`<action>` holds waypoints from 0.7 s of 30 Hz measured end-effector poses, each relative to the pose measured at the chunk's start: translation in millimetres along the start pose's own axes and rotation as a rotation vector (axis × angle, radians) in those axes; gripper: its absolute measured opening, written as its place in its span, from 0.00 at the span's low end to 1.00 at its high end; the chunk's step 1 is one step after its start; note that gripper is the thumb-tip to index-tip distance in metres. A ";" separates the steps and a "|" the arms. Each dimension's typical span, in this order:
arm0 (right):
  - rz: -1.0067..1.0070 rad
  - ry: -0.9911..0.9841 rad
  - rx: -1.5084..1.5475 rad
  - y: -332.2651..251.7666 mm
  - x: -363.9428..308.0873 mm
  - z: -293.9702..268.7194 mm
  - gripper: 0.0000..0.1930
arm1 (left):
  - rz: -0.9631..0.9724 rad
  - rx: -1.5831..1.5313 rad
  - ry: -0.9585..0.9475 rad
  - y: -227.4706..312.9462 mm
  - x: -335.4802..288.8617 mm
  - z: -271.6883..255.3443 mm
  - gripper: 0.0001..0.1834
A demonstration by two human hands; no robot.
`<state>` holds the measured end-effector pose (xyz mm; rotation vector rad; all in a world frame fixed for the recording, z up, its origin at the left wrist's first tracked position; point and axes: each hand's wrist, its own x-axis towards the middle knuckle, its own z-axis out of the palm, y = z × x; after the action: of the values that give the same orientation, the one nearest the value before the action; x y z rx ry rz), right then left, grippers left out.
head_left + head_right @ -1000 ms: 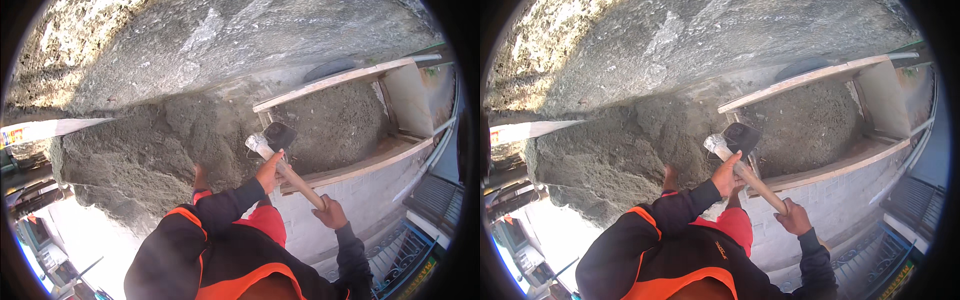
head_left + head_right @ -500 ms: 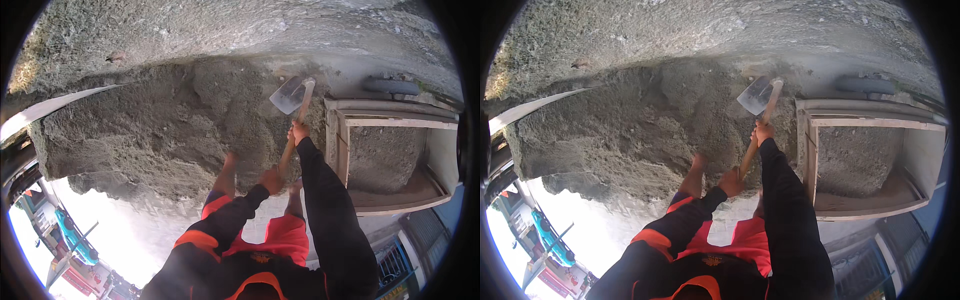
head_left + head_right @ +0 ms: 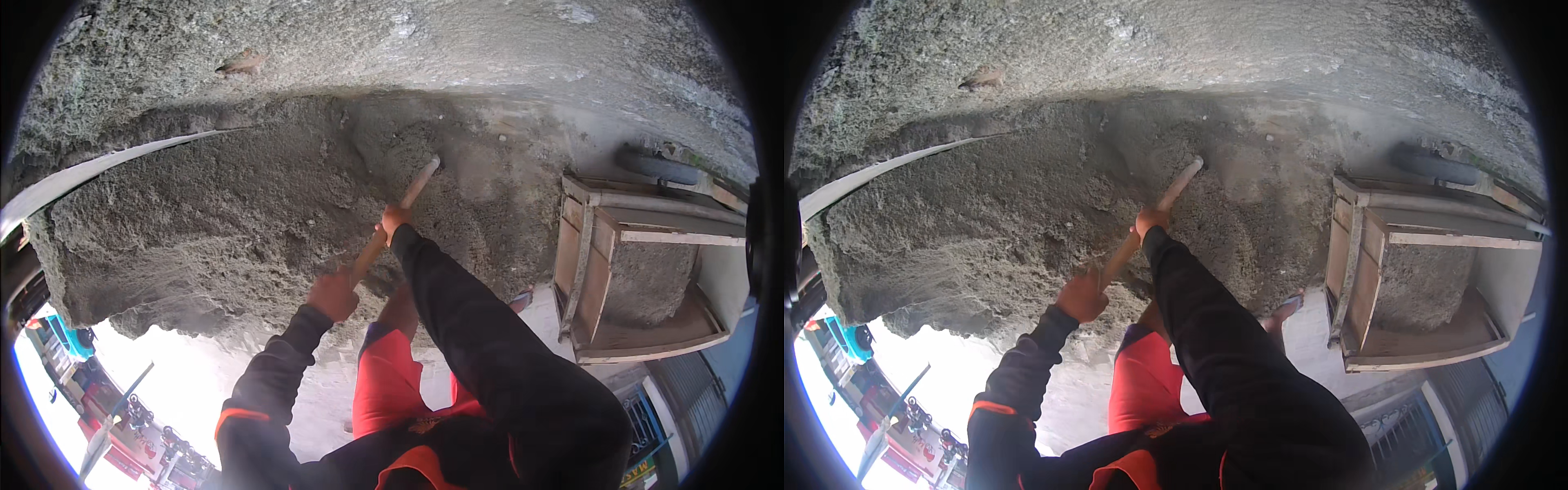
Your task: The person uses a hoe to shovel wet sand from a pile into a wooden wheelbarrow, repeatedly pulling and lifting the material by hand.
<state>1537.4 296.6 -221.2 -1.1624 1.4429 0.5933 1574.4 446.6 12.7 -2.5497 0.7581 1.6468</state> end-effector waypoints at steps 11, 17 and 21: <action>0.094 -0.382 0.486 4.8 -82.2 -119.0 0.14 | 0.124 -0.342 0.066 111.4 -83.3 -9.9 0.28; -0.009 -0.274 0.360 27.0 -165.2 -209.5 0.14 | -0.146 -1.280 -0.220 165.4 -92.5 38.9 0.36; -0.129 -0.283 0.101 17.1 -265.8 -336.4 0.13 | -0.204 -1.535 -0.300 265.2 -66.0 81.7 0.41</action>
<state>1341.4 97.8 104.6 -1.0377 1.1356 0.5634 1376.4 259.9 98.0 -2.4950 -1.2624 3.0473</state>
